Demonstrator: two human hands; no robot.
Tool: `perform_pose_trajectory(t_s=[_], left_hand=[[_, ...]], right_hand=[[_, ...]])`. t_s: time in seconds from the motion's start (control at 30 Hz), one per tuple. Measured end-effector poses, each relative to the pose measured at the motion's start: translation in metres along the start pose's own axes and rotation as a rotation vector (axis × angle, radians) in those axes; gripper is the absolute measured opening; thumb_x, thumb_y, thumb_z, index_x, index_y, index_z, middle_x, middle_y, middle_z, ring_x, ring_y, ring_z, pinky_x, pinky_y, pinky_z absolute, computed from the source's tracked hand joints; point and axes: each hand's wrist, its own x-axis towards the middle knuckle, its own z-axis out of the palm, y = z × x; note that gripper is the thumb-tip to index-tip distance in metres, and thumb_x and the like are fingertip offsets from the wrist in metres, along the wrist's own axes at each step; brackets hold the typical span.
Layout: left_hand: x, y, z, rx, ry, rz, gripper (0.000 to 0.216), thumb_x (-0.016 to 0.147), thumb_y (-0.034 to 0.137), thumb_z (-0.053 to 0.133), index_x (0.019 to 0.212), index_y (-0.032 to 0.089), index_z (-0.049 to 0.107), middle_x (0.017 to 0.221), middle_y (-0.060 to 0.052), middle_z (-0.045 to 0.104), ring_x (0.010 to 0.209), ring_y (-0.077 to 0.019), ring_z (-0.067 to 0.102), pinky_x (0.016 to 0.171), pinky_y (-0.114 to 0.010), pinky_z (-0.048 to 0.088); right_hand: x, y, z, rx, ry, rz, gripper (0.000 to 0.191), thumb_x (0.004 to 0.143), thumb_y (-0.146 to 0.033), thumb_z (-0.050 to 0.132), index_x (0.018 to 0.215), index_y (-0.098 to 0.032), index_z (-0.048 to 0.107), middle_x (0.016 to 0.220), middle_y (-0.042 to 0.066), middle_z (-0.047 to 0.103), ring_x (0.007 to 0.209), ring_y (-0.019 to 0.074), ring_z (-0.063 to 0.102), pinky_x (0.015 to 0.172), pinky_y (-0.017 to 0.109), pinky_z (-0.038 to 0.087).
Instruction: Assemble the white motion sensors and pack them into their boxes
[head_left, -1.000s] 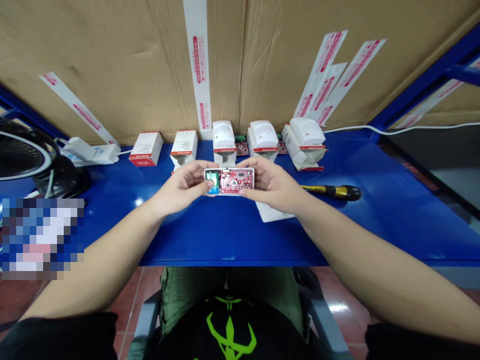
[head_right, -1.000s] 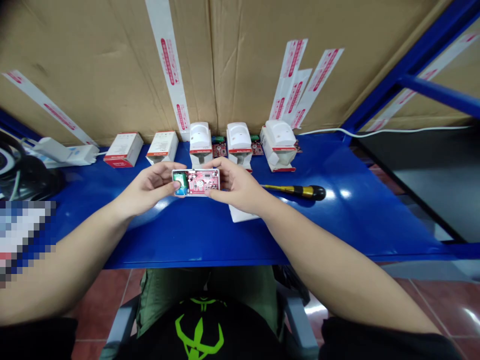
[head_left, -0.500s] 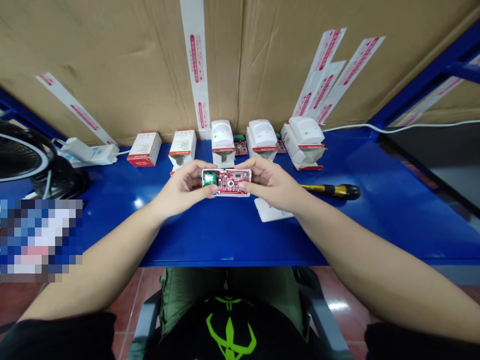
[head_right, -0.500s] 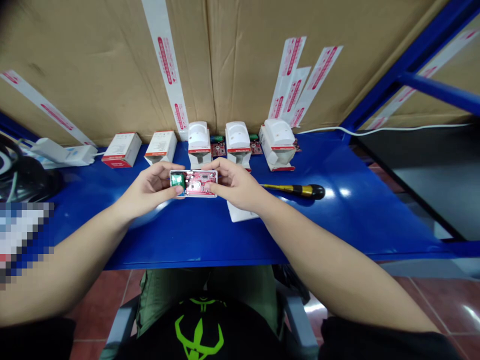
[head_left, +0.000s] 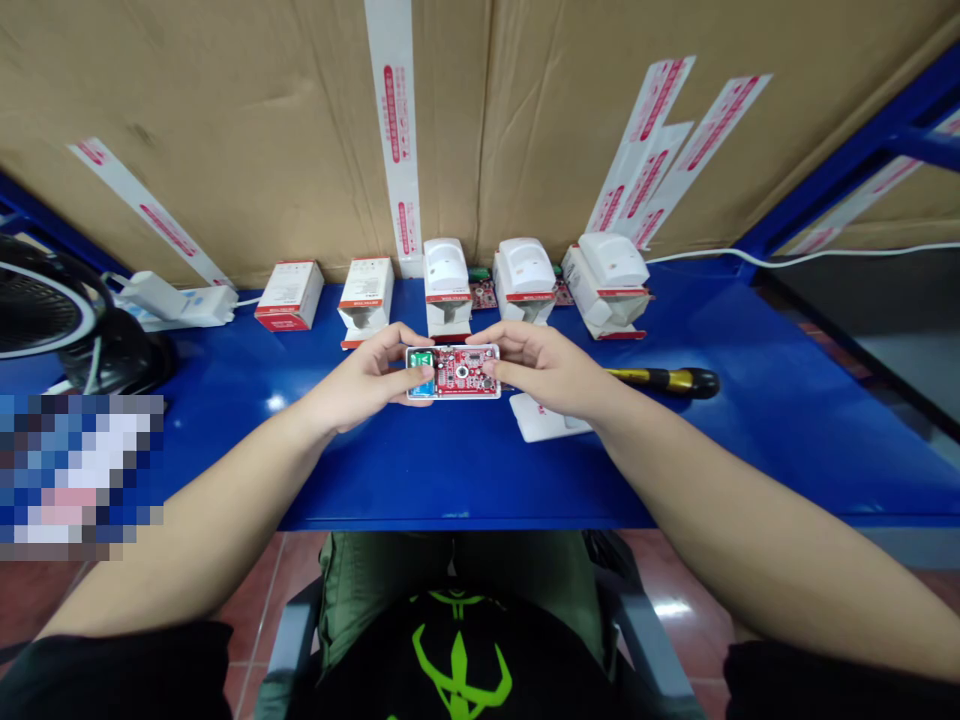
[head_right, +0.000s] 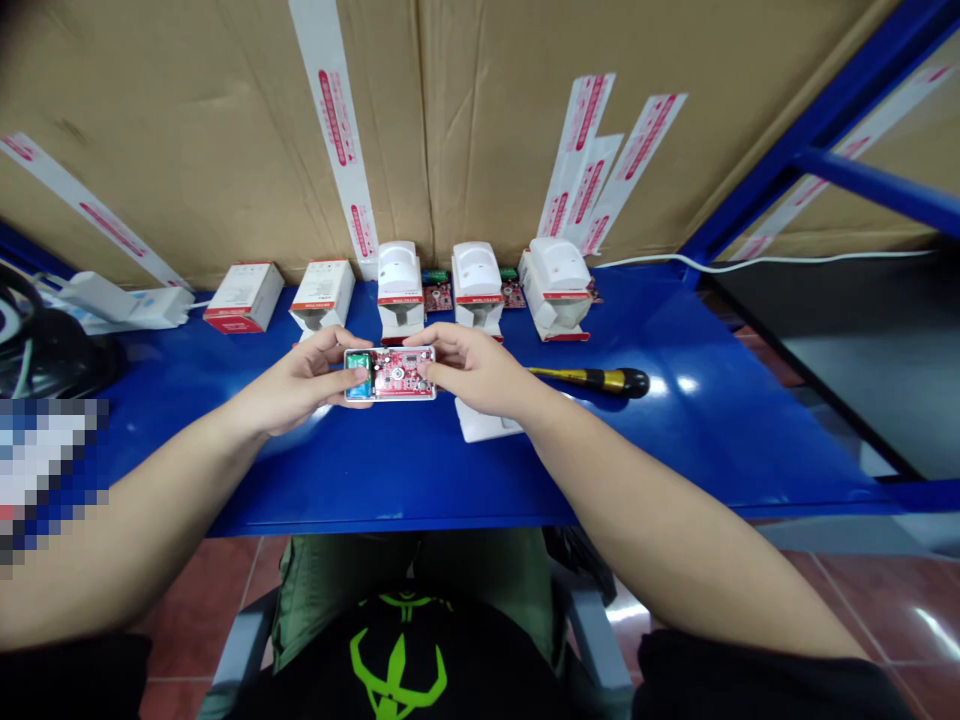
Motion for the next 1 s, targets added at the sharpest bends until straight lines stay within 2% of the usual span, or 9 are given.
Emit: perform_pose_trajectory(t_s=[0.23, 0.33, 0.43, 0.5, 0.63, 1.0], left_hand=[[0.0005, -0.0005, 0.0007, -0.024, -0.001, -0.045, 0.046, 0.08, 0.033, 0.1, 0.107, 0.021, 0.065, 0.105, 0.0, 0.072, 0.09, -0.0149, 0.077, 0.075, -0.026, 0.072], [-0.0001, 0.0001, 0.0021, -0.013, 0.008, -0.008, 0.045, 0.08, 0.031, 0.099, 0.103, 0.021, 0.061, 0.104, 0.0, 0.072, 0.085, -0.0136, 0.076, 0.073, -0.025, 0.071], [-0.0003, 0.0019, 0.0028, -0.011, 0.018, 0.021, 0.047, 0.079, 0.03, 0.1, 0.1, 0.021, 0.058, 0.105, 0.0, 0.072, 0.084, -0.0131, 0.076, 0.071, -0.023, 0.07], [-0.0003, 0.0032, 0.0029, -0.005, 0.016, 0.031, 0.047, 0.079, 0.031, 0.099, 0.1, 0.022, 0.058, 0.106, 0.0, 0.073, 0.085, -0.0135, 0.076, 0.071, -0.023, 0.07], [-0.0004, 0.0037, 0.0026, 0.003, 0.012, 0.047, 0.046, 0.08, 0.031, 0.098, 0.101, 0.022, 0.058, 0.105, 0.001, 0.073, 0.085, -0.0134, 0.076, 0.071, -0.023, 0.07], [0.0007, 0.0015, 0.0012, 0.019, 0.017, 0.048, 0.044, 0.081, 0.031, 0.096, 0.102, 0.022, 0.058, 0.107, 0.0, 0.073, 0.085, -0.0138, 0.077, 0.072, -0.024, 0.07]], right_hand=[[-0.0033, -0.0037, 0.002, -0.104, 0.017, -0.044, 0.03, 0.092, -0.034, 0.079, 0.119, -0.023, 0.07, 0.119, 0.008, 0.078, 0.102, 0.0224, 0.077, 0.091, 0.042, 0.066], [-0.0063, -0.0065, 0.0032, -0.307, 0.012, -0.155, 0.03, 0.09, -0.029, 0.077, 0.118, -0.024, 0.069, 0.119, 0.008, 0.075, 0.106, 0.0245, 0.073, 0.091, 0.042, 0.065], [-0.0073, -0.0078, 0.0019, -0.532, 0.01, -0.279, 0.03, 0.085, -0.026, 0.078, 0.113, -0.026, 0.068, 0.119, 0.008, 0.073, 0.112, 0.0279, 0.07, 0.098, 0.046, 0.062], [-0.0068, -0.0075, -0.0001, -0.602, 0.002, -0.332, 0.027, 0.086, -0.027, 0.078, 0.111, -0.026, 0.067, 0.12, 0.009, 0.073, 0.114, 0.0287, 0.07, 0.101, 0.048, 0.061], [-0.0062, -0.0053, -0.0035, -0.674, -0.004, -0.388, 0.018, 0.093, -0.03, 0.075, 0.108, -0.026, 0.066, 0.124, 0.011, 0.073, 0.117, 0.0295, 0.07, 0.104, 0.049, 0.06], [-0.008, -0.0004, -0.0057, -0.702, 0.003, -0.422, 0.019, 0.097, -0.035, 0.076, 0.112, -0.026, 0.07, 0.13, 0.013, 0.073, 0.122, 0.0317, 0.071, 0.107, 0.051, 0.059]])
